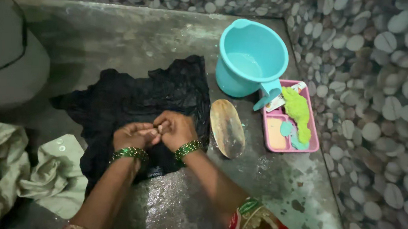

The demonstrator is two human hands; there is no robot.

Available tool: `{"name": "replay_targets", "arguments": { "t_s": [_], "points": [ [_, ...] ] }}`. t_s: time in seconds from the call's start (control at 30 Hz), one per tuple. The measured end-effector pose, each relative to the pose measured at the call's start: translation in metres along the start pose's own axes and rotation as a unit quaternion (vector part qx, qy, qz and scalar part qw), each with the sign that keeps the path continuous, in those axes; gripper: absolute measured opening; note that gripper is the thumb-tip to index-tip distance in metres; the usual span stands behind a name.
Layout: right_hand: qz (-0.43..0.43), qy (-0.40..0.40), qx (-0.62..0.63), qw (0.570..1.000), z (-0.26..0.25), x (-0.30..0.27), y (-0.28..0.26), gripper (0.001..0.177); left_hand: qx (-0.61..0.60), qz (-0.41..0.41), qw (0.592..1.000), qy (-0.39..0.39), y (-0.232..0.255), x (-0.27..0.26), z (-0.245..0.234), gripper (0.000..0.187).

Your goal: The person washes clothes by hand and using a brush in a bucket and on the floor. They scrub the fabric with their hands, apply soap, and use a brush to clean a black garment.

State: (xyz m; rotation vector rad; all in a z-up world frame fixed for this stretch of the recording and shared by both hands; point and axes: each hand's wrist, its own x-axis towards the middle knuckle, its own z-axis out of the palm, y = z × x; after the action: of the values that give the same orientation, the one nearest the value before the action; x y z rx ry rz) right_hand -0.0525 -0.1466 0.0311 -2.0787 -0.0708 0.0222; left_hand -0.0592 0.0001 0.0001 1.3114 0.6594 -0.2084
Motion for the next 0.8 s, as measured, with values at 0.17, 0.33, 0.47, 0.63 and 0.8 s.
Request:
{"name": "replay_targets", "arguments": {
  "t_s": [0.17,0.33,0.47,0.63,0.8],
  "points": [
    [0.010,-0.012,0.010,1.000,-0.008,-0.002,-0.001,0.015,-0.082,-0.053,0.994,-0.043,-0.005,-0.004,0.001,0.027],
    [-0.101,-0.057,-0.015,0.993,-0.015,-0.002,0.009,0.016,-0.075,-0.119,0.987,-0.078,0.007,-0.002,-0.013,0.030],
    [0.028,-0.175,0.181,0.967,-0.024,0.007,0.016,0.006,-0.077,-0.123,0.967,-0.209,0.012,0.003,-0.022,0.041],
    [0.000,-0.146,0.155,0.977,-0.026,0.004,0.008,0.003,-0.021,-0.048,0.968,-0.246,0.033,0.000,-0.017,0.059],
    [0.083,-0.135,0.211,0.965,-0.019,-0.004,0.010,0.012,0.004,-0.028,0.966,-0.256,0.035,-0.003,-0.006,0.066]
  ]
}}
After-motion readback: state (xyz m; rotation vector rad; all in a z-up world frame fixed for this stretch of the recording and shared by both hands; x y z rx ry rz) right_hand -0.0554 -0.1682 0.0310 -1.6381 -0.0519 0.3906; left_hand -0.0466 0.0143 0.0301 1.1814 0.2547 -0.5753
